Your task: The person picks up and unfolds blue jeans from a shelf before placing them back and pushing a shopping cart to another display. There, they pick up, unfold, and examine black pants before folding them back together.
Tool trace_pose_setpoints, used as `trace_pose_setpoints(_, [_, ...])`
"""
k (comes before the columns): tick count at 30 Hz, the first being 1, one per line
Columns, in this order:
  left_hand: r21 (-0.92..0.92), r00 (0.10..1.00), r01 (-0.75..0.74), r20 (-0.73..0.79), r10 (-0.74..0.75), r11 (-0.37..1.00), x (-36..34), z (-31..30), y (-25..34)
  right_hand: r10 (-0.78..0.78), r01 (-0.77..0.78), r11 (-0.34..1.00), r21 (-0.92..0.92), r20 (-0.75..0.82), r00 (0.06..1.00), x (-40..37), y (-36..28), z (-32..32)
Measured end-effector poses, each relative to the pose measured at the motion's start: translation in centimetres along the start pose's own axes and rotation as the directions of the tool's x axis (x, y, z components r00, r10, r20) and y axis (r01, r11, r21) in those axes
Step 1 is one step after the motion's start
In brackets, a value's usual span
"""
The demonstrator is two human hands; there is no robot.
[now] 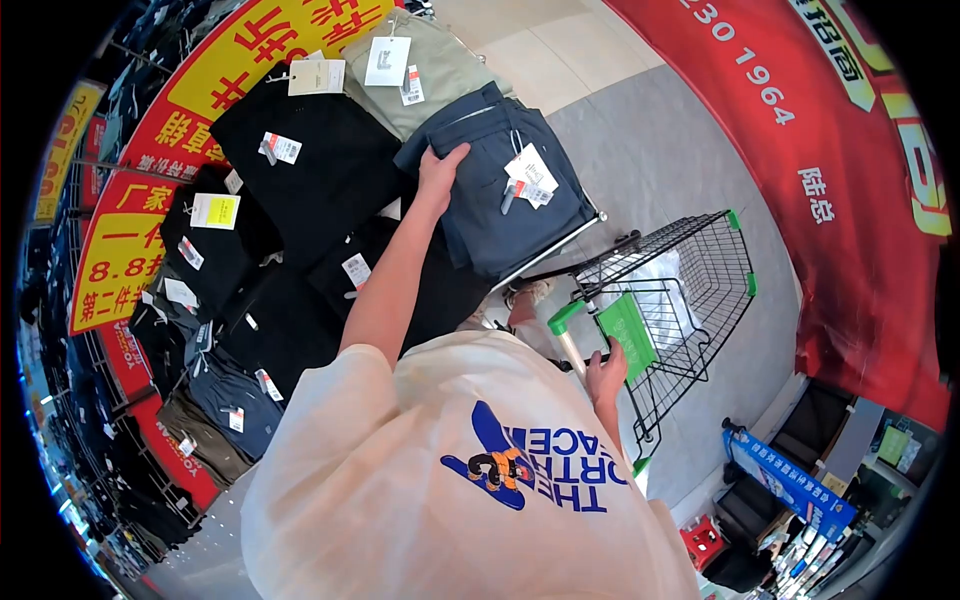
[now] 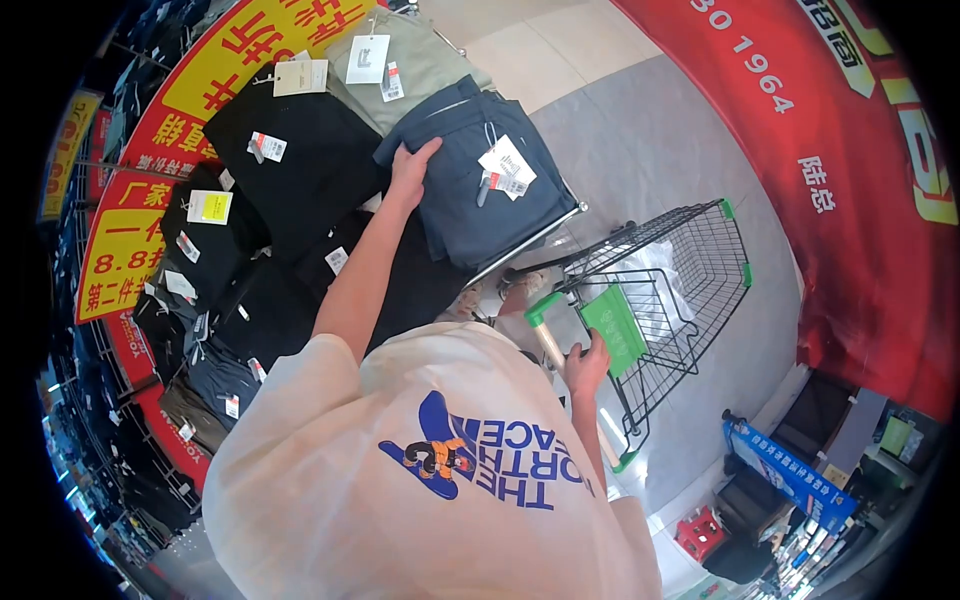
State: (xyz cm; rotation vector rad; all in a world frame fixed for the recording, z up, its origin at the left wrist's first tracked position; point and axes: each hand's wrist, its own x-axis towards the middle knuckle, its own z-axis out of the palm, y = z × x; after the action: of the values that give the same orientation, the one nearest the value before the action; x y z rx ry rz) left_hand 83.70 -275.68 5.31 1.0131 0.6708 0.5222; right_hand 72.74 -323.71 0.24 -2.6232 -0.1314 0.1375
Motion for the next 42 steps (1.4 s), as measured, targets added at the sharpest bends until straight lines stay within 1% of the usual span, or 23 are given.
trace_pose_setpoints(2, [0.005, 0.998, -0.054, 0.009, 0.054, 0.999, -0.9, 1.0, -0.2, -0.01, 0.011, 0.999, 0.037, -0.021, 1.0, 0.4, -1.0, -0.3])
trace_pose_setpoints(4, [0.042, 0.993, -0.113, -0.036, 0.114, 0.993, -3.6, 3.2, 0.7, -0.036, 0.059, 0.988, 0.143, -0.157, 0.987, 1.1, -3.2, -0.5])
trace_pose_setpoints(6, [0.194, 0.966, -0.229, -0.075, 0.247, 0.954, -5.6, 5.0, -0.7, -0.057, 0.083, 0.979, 0.187, -0.141, 0.988, 2.3, -7.0, -1.6])
trace_pose_setpoints(7, [0.227, 0.956, -0.289, 0.008, 0.295, 0.93, -8.1, 6.6, 0.7, 0.02, -0.011, 0.885, 0.465, -0.014, 1.0, 3.1, -8.6, -1.9])
trace_pose_setpoints(8, [0.255, 0.938, -0.347, 0.092, 0.335, 0.902, -11.1, 8.4, 2.7, 0.06, -0.134, 0.713, 0.688, 0.131, 0.99, 3.8, -10.2, -2.4])
trace_pose_setpoints(9, [0.277, 0.941, -0.33, 0.178, 0.29, 0.902, -13.2, 9.5, 3.3, 0.061, -0.137, 0.714, 0.687, 0.133, 0.989, 4.5, -12.2, -3.5])
trace_pose_setpoints(11, [0.37, 0.91, -0.331, 0.368, 0.191, 0.868, -16.7, 10.9, 2.4, 0.073, -0.296, 0.315, 0.902, 0.288, 0.955, 5.8, -16.0, -5.8])
trace_pose_setpoints(12, [0.434, 0.875, -0.355, 0.467, 0.13, 0.828, -18.2, 11.2, 1.6, 0.076, -0.299, 0.313, 0.901, 0.291, 0.954, 6.3, -16.8, -6.7])
trace_pose_setpoints(14, [0.304, 0.646, -0.531, 0.749, 0.145, 0.791, -20.8, 11.4, 0.6, -0.023, -0.434, -0.095, 0.896, 0.434, 0.901, 7.5, -16.9, -8.2])
trace_pose_setpoints(16, [0.22, 0.511, -0.665, 0.831, 0.22, 0.714, -22.7, 11.7, 0.4, 0.039, -0.468, -0.143, 0.872, 0.478, 0.878, 7.9, -17.8, -9.9])
trace_pose_setpoints(18, [0.216, 0.49, -0.636, 0.855, 0.171, 0.741, -22.2, 10.8, -0.5, 0.099, -0.577, -0.061, 0.814, 0.58, 0.808, 8.5, -12.0, -7.6])
trace_pose_setpoints(19, [0.314, 0.433, -0.543, 0.899, -0.06, 0.779, -21.2, 10.1, -0.1, 0.165, -0.623, -0.086, 0.777, 0.628, 0.76, 8.2, -10.5, -6.9])
trace_pose_setpoints(20, [0.422, 0.34, -0.456, 0.896, -0.285, 0.784, -20.5, 9.3, 0.1, 0.174, -0.652, -0.121, 0.749, 0.662, 0.729, 7.8, -9.4, -6.0])
trace_pose_setpoints(21, [0.396, 0.411, -0.476, 0.89, -0.199, 0.785, -20.1, 8.6, -0.2, 0.225, -0.659, -0.13, 0.741, 0.669, 0.708, 7.1, -9.8, -6.1])
trace_pose_setpoints(22, [0.36, 0.523, -0.559, 0.852, -0.019, 0.747, -19.7, 7.6, -1.3, 0.276, -0.664, -0.141, 0.734, 0.673, 0.686, 6.6, -10.5, -6.2])
trace_pose_setpoints(23, [0.407, 0.626, -0.616, 0.773, 0.105, 0.675, -18.7, 6.7, -2.5, 0.287, -0.652, -0.152, 0.743, 0.664, 0.69, 6.1, -9.5, -5.5])
trace_pose_setpoints(24, [0.504, 0.684, -0.687, 0.693, 0.229, 0.524, -17.6, 5.6, -3.7, 0.29, -0.65, -0.155, 0.744, 0.663, 0.69, 5.9, -9.4, -5.4])
trace_pose_setpoints(26, [0.727, 0.766, -0.643, 0.617, 0.181, 0.243, -15.5, 3.4, -4.0, 0.285, -0.647, -0.217, 0.731, 0.682, 0.674, 5.2, -9.6, -5.1])
trace_pose_setpoints(28, [0.81, 0.795, -0.586, 0.576, 0.188, -0.003, -14.2, 1.6, -5.3, 0.267, -0.645, -0.227, 0.73, 0.684, 0.679, 5.0, -9.9, -4.9])
trace_pose_setpoints(34, [0.806, 0.782, -0.588, 0.589, 0.201, -0.073, -11.9, 0.2, -7.2, 0.242, -0.655, -0.211, 0.725, 0.688, 0.684, 4.8, -9.3, -4.4])
trace_pose_setpoints(36, [0.82, 0.797, -0.569, 0.568, 0.207, -0.059, -11.0, 0.3, -7.2, 0.253, -0.649, -0.204, 0.733, 0.68, 0.688, 4.7, -9.5, -4.7])
trace_pose_setpoints(38, [0.836, 0.812, -0.547, 0.543, 0.213, -0.044, -10.3, 0.3, -7.1, 0.252, -0.626, -0.195, 0.755, 0.656, 0.712, 4.4, -9.0, -4.4])
trace_pose_setpoints(42, [0.819, 0.786, -0.568, 0.568, 0.245, -0.076, -9.1, 0.1, -6.8, 0.249, -0.598, -0.151, 0.787, 0.616, 0.747, 4.2, -10.1, -5.2])
